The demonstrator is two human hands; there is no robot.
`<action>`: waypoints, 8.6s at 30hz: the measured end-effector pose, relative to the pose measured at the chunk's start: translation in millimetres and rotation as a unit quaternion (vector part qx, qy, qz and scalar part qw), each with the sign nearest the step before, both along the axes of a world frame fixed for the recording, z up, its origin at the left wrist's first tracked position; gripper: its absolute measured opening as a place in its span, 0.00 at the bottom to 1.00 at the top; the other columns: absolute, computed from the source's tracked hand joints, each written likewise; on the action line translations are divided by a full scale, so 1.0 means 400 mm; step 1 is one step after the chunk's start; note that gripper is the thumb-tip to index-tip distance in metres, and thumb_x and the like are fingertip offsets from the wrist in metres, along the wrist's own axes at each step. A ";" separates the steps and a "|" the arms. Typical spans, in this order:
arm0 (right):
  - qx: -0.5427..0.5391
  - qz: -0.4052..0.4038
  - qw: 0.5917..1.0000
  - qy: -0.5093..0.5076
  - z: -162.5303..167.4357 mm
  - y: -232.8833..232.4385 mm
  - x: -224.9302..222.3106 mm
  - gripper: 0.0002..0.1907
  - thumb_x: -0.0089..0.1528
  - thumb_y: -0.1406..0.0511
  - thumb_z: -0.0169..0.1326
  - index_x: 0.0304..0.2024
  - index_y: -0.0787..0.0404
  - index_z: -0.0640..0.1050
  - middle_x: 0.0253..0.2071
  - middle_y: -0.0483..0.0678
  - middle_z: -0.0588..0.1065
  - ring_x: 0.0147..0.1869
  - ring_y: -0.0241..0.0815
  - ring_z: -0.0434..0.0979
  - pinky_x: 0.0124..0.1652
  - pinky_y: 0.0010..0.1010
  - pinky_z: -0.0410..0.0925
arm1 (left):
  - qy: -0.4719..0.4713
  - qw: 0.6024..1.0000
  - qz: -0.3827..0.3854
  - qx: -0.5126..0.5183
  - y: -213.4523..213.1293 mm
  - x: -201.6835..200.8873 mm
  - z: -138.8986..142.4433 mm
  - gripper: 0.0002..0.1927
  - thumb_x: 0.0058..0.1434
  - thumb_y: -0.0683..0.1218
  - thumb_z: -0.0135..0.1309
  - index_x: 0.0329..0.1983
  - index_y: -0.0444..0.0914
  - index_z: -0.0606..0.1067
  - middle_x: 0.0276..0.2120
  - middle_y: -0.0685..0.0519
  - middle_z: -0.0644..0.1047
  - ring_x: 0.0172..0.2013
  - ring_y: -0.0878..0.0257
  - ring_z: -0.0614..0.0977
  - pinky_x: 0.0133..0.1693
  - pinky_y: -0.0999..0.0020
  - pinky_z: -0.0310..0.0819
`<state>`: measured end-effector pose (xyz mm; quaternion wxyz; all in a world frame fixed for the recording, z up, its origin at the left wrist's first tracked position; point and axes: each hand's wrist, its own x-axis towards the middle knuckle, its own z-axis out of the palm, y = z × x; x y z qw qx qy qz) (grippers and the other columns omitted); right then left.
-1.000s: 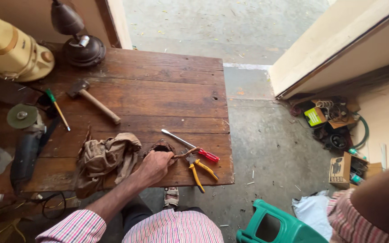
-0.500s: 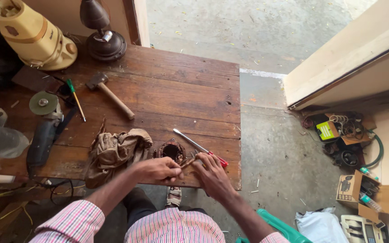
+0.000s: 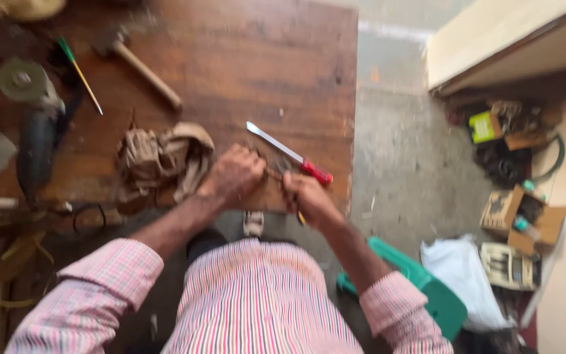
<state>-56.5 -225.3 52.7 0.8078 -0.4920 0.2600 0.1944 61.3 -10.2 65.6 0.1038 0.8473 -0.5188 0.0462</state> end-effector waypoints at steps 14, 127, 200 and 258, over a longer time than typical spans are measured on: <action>-0.590 0.170 0.760 -0.212 -0.010 0.039 -0.027 0.11 0.69 0.58 0.56 0.47 0.58 0.82 0.35 0.52 0.79 0.35 0.47 0.79 0.37 0.38 0.70 | -0.031 0.997 0.062 0.038 0.062 -0.028 0.017 0.07 0.66 0.47 0.53 0.37 0.39 0.79 0.33 0.49 0.83 0.38 0.57 0.83 0.51 0.46 0.72; -0.320 0.149 0.927 -0.129 -0.084 0.220 0.147 0.23 0.65 0.59 0.58 0.59 0.62 0.77 0.50 0.51 0.82 0.48 0.35 0.82 0.43 0.28 0.73 | 0.308 0.890 0.311 -0.130 0.137 0.129 -0.147 0.33 0.60 0.60 0.62 0.61 0.37 0.71 0.72 0.27 0.53 0.72 0.32 0.51 0.62 0.25 0.48; -0.581 0.175 0.792 -0.065 -0.130 0.134 0.021 0.16 0.71 0.54 0.43 0.45 0.59 0.73 0.28 0.59 0.76 0.33 0.63 0.78 0.32 0.53 0.69 | 0.305 0.901 0.298 0.077 0.016 0.239 -0.243 0.77 0.31 0.75 0.71 0.77 0.35 0.48 0.75 0.43 0.53 0.74 0.53 0.53 0.69 0.32 0.40; 0.189 -0.135 0.945 0.230 0.064 0.371 0.221 0.24 0.66 0.42 0.44 0.30 0.52 0.68 0.14 0.37 0.58 0.12 0.31 0.51 0.13 0.25 0.49 | 0.192 0.952 0.239 -0.017 0.011 0.293 -0.188 0.59 0.39 0.54 0.79 0.71 0.38 0.60 0.60 0.43 0.69 0.62 0.45 0.66 0.56 0.26 0.58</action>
